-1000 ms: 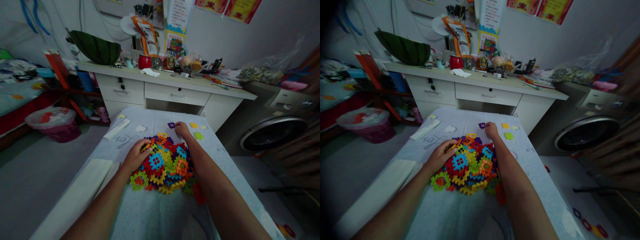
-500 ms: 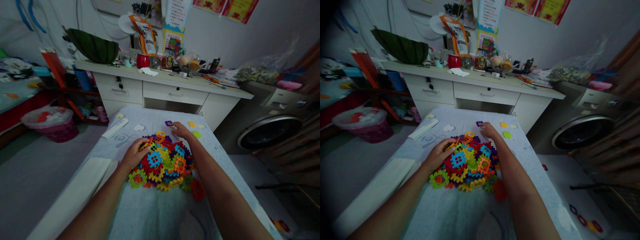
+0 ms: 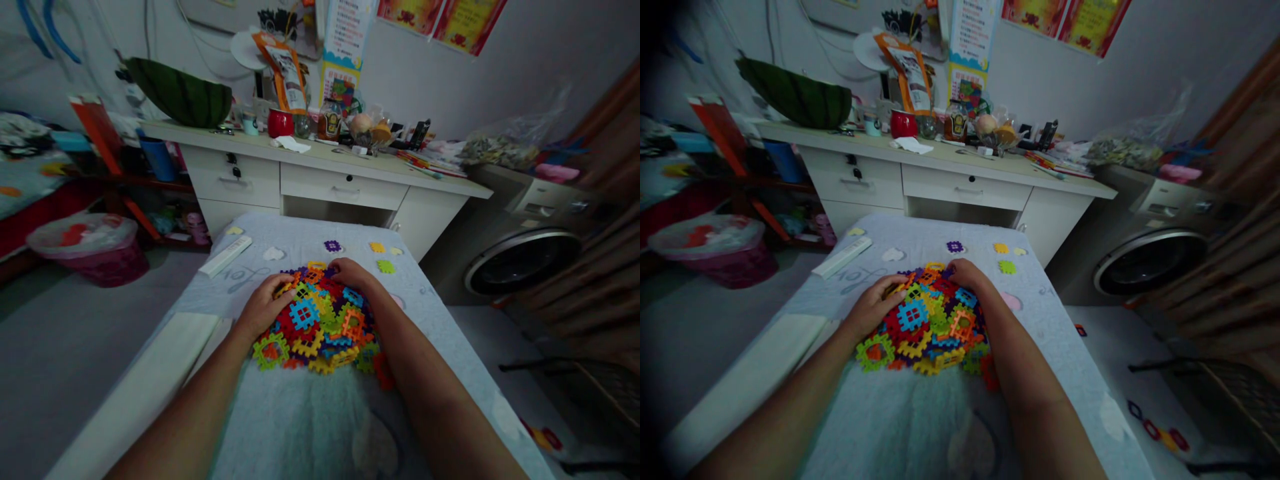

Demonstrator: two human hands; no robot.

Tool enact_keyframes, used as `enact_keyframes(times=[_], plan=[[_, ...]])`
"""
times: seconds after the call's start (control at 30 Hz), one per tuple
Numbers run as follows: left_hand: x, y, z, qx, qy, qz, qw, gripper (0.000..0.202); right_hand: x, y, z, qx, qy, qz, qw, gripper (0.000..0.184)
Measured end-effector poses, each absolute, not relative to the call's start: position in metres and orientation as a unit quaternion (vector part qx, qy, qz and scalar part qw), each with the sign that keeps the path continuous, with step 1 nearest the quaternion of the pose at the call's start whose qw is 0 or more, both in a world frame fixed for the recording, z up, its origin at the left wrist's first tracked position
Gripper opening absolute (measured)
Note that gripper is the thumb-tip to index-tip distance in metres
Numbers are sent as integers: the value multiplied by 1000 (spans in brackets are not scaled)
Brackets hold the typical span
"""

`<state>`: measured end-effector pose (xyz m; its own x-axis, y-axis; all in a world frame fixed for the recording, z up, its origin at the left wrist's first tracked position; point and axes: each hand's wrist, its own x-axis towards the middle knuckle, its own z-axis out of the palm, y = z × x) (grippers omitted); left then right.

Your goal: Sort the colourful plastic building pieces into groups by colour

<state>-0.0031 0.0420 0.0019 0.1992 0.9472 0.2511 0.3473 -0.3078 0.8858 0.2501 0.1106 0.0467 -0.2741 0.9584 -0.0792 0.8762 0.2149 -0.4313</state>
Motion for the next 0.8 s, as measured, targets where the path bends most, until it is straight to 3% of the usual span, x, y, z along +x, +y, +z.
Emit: enact_keyframes(times=[0.23,0.4,0.6,0.8], plan=[[-2,43,0,689,467,429,351,40,267,104,50,-617,-687,281,261,11],[-2,42,4,689,465,432,350,39,292,92,54,-609,-611,320,392,10],[-2,41,7,693,468,429,340,37,317,75,54,-604,-543,358,461,21],[-3,45,0,695,463,426,349,43,336,58,48,-607,-546,321,480,21]])
